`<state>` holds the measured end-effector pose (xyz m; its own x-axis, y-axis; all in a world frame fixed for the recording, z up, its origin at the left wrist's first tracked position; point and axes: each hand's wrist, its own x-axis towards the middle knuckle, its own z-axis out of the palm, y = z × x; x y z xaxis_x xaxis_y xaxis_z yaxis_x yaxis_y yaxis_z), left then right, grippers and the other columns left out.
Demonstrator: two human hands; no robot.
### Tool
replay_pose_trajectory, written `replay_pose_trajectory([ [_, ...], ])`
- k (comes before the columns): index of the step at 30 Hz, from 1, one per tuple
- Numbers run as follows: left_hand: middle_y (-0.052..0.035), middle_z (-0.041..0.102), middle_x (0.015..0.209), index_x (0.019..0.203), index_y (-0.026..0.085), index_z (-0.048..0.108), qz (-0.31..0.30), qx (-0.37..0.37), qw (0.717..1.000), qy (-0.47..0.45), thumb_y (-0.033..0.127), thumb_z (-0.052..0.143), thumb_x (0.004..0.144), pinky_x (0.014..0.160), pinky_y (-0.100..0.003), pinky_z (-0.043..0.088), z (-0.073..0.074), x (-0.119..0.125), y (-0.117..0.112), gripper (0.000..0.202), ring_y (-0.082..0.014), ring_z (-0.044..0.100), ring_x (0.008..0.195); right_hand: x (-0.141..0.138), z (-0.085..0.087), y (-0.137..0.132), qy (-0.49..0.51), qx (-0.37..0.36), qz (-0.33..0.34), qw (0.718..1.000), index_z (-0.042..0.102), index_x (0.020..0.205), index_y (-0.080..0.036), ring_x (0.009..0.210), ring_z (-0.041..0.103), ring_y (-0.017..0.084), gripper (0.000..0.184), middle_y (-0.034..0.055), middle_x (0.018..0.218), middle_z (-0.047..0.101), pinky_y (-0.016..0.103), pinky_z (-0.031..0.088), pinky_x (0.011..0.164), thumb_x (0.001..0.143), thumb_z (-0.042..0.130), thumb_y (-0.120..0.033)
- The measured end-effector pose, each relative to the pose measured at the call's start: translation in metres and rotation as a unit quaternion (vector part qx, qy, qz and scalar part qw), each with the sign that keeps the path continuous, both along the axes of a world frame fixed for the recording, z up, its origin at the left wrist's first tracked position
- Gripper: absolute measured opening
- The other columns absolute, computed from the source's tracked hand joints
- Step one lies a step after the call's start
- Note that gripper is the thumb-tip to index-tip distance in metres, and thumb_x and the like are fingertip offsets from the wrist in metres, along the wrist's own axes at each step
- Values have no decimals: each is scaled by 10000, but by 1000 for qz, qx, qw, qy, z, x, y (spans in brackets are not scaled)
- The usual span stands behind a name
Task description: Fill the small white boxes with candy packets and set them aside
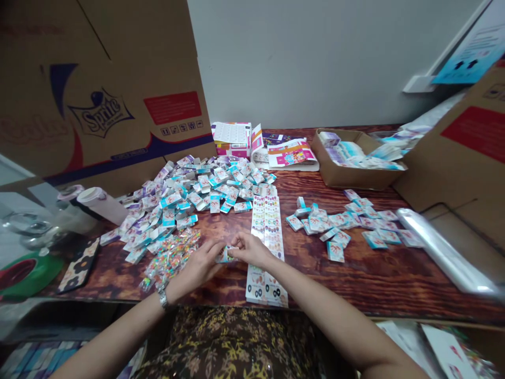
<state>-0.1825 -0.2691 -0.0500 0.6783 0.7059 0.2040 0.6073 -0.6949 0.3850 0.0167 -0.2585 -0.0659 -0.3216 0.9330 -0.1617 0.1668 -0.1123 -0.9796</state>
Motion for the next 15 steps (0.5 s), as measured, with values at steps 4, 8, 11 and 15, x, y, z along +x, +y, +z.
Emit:
replay_pose_trajectory([
  [4,-79,487,1056,1212,204,380,22,-19,999,-38,87,492,770,806,-367,472,-1,3,-3,471,-230,501,973,3,8,-5,-13,29,39,999,534,841,-181,644,511,118,210,-20,696,528,232,403,583,743,628,-341],
  [8,-75,503,1016,1172,195,411,36,-22,999,-30,72,478,766,798,-372,471,2,5,-7,430,-228,502,945,3,13,-7,-18,58,29,998,505,948,-197,624,501,113,217,-30,704,520,230,395,578,769,591,-286],
  [11,-75,525,985,1149,192,436,41,0,999,-16,80,471,777,782,-378,474,3,6,-8,390,-238,500,938,1,14,-6,1,54,24,998,473,954,-204,587,489,104,232,-45,673,511,222,382,561,763,590,-265],
  [15,-85,539,1011,1153,181,436,38,2,999,-34,70,450,782,795,-375,480,3,9,-8,388,-232,510,955,-4,18,-7,-26,72,28,997,466,929,-208,574,507,109,195,-41,665,540,221,374,552,770,572,-248],
])
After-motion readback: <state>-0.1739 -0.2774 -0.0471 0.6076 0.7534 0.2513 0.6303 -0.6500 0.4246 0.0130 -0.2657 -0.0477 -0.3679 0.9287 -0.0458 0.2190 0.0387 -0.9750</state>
